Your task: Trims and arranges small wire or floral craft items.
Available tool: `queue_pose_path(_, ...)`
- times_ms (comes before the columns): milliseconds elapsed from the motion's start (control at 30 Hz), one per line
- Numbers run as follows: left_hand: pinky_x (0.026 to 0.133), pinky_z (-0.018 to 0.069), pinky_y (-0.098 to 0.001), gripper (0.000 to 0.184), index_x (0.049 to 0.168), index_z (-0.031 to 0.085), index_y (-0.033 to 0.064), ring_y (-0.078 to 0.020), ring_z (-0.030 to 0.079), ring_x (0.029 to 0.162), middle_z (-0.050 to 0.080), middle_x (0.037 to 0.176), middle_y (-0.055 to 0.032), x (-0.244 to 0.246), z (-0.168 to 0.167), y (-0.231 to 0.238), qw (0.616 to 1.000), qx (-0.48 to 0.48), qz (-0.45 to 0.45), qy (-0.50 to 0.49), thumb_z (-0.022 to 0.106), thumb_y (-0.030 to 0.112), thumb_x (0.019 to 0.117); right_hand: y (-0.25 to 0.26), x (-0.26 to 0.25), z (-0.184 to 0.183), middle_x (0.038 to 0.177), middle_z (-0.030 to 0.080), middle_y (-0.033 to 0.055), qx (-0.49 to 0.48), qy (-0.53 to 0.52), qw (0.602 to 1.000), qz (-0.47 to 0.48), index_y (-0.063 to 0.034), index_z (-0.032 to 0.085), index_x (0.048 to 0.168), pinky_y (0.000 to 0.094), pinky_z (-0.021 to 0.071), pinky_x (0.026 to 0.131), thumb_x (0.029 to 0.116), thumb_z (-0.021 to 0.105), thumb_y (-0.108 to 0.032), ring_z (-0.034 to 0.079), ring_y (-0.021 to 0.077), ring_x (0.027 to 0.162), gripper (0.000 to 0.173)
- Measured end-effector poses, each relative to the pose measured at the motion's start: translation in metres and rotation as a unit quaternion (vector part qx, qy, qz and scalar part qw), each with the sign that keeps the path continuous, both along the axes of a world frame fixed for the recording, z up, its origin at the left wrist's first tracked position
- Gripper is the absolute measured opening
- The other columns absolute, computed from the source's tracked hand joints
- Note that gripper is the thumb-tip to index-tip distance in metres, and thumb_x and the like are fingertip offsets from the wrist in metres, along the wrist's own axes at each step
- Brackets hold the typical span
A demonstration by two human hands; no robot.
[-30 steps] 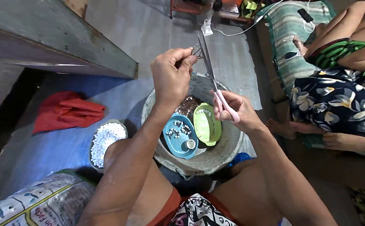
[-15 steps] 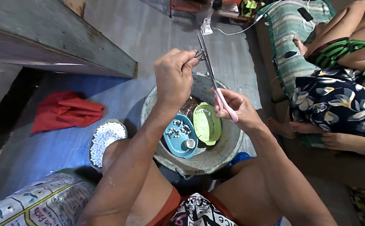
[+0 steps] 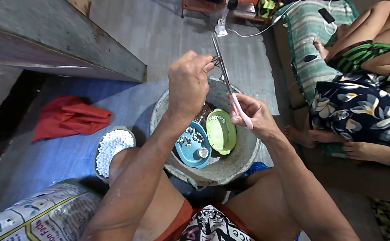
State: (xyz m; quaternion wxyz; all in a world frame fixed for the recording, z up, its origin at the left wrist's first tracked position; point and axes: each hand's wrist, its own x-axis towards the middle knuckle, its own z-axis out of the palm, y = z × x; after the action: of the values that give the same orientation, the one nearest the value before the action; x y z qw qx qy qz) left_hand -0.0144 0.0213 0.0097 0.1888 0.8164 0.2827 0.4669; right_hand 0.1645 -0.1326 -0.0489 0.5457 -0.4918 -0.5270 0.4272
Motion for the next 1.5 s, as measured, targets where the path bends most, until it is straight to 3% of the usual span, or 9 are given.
queue_pose_path(167,0.072,0.0527,-0.0233,0.017,0.107,0.080,0.0063,-0.0118,0.064,0.077,0.067,0.086,-0.0069,0.000,0.000,-0.001,1.000,0.009,0.005,0.008,0.065,0.012,0.1001,0.000,-0.002,0.000,0.080,0.067,0.0029,0.004,-0.022,1.000,-0.018,-0.0049,0.059,0.141,0.0244,0.0568,0.058,0.0827,0.086,-0.018,0.062,0.0086,0.063,0.066)
queue_pose_path(467,0.070,0.0520,-0.0255,0.018,0.107,0.079,0.0063,-0.0140,0.063,0.075,0.066,0.085,-0.0076,-0.001,0.000,-0.002,0.999,0.027,0.014,0.023,0.064,0.013,0.1013,0.001,-0.005,-0.002,0.080,0.069,0.0032,0.012,-0.057,0.997,-0.048,-0.0052,0.059,0.142,0.0238,0.0554,0.054,0.0832,0.087,-0.025,0.061,0.0083,0.060,0.068)
queue_pose_path(767,0.070,0.0526,-0.0266,0.019,0.108,0.079,0.0047,-0.0154,0.064,0.075,0.066,0.085,-0.0088,-0.002,-0.002,-0.001,0.999,0.035,0.020,0.029,0.063,0.012,0.1012,0.003,-0.011,-0.004,0.075,0.070,0.0029,0.051,-0.062,0.995,-0.065,-0.0031,0.062,0.138,0.0250,0.0572,0.049,0.0845,0.086,-0.017,0.063,0.0091,0.055,0.060)
queue_pose_path(933,0.072,0.0617,-0.0233,0.019,0.112,0.076,0.0051,-0.0081,0.070,0.078,0.070,0.096,-0.0042,-0.007,0.001,0.010,0.990,-0.126,-0.047,-0.034,0.065,0.016,0.1021,0.000,-0.009,-0.004,0.081,0.070,0.0069,-0.001,0.000,0.997,-0.078,-0.0072,0.063,0.137,0.0289,0.0589,0.051,0.0839,0.087,-0.024,0.065,0.0139,0.058,0.060)
queue_pose_path(1067,0.070,0.0663,-0.0326,0.019,0.116,0.071,-0.0028,-0.0160,0.074,0.075,0.075,0.091,-0.0070,-0.009,0.003,0.019,0.932,-0.286,-0.159,-0.155,0.062,0.005,0.1016,-0.005,0.001,-0.001,0.089,0.068,0.0066,-0.052,0.040,0.994,-0.085,-0.0097,0.062,0.136,0.0285,0.0595,0.055,0.0847,0.085,-0.028,0.064,0.0132,0.062,0.059)
queue_pose_path(1133,0.072,0.0661,-0.0355,0.028,0.127,0.064,-0.0069,-0.0201,0.075,0.076,0.075,0.093,-0.0107,-0.011,0.009,0.018,0.898,-0.347,-0.190,-0.195,0.062,0.002,0.1009,-0.007,0.008,0.002,0.090,0.069,0.0064,-0.060,0.028,0.994,-0.090,-0.0106,0.062,0.136,0.0285,0.0598,0.055,0.0859,0.084,-0.026,0.066,0.0132,0.064,0.057)
queue_pose_path(1233,0.074,0.0652,-0.0362,0.043,0.141,0.052,-0.0039,-0.0217,0.075,0.077,0.074,0.094,-0.0123,-0.014,0.014,0.016,0.865,-0.395,-0.210,-0.228,0.062,-0.002,0.0995,-0.012,0.020,0.009,0.089,0.071,0.0059,-0.085,-0.011,0.993,-0.080,-0.0123,0.062,0.135,0.0288,0.0600,0.055,0.0870,0.083,-0.024,0.067,0.0136,0.065,0.054)
queue_pose_path(1333,0.074,0.0646,-0.0363,0.038,0.136,0.050,-0.0009,-0.0223,0.075,0.077,0.075,0.094,-0.0130,-0.015,0.014,0.016,0.851,-0.413,-0.217,-0.241,0.062,-0.002,0.0994,-0.018,0.034,0.016,0.088,0.073,0.0060,-0.168,-0.118,0.977,-0.066,-0.0121,0.064,0.133,0.0335,0.0616,0.057,0.0836,0.086,-0.021,0.070,0.0169,0.066,0.055)
queue_pose_path(1500,0.074,0.0633,-0.0341,0.024,0.126,0.056,-0.0005,-0.0212,0.074,0.080,0.074,0.096,-0.0140,-0.021,0.012,0.018,0.830,-0.437,-0.241,-0.250,0.058,0.001,0.1026,-0.036,0.059,0.000,0.073,0.069,0.0098,-0.353,-0.360,0.863,-0.023,-0.0070,0.073,0.111,0.0466,0.0592,0.059,0.0791,0.091,-0.026,0.066,0.0231,0.058,0.041)
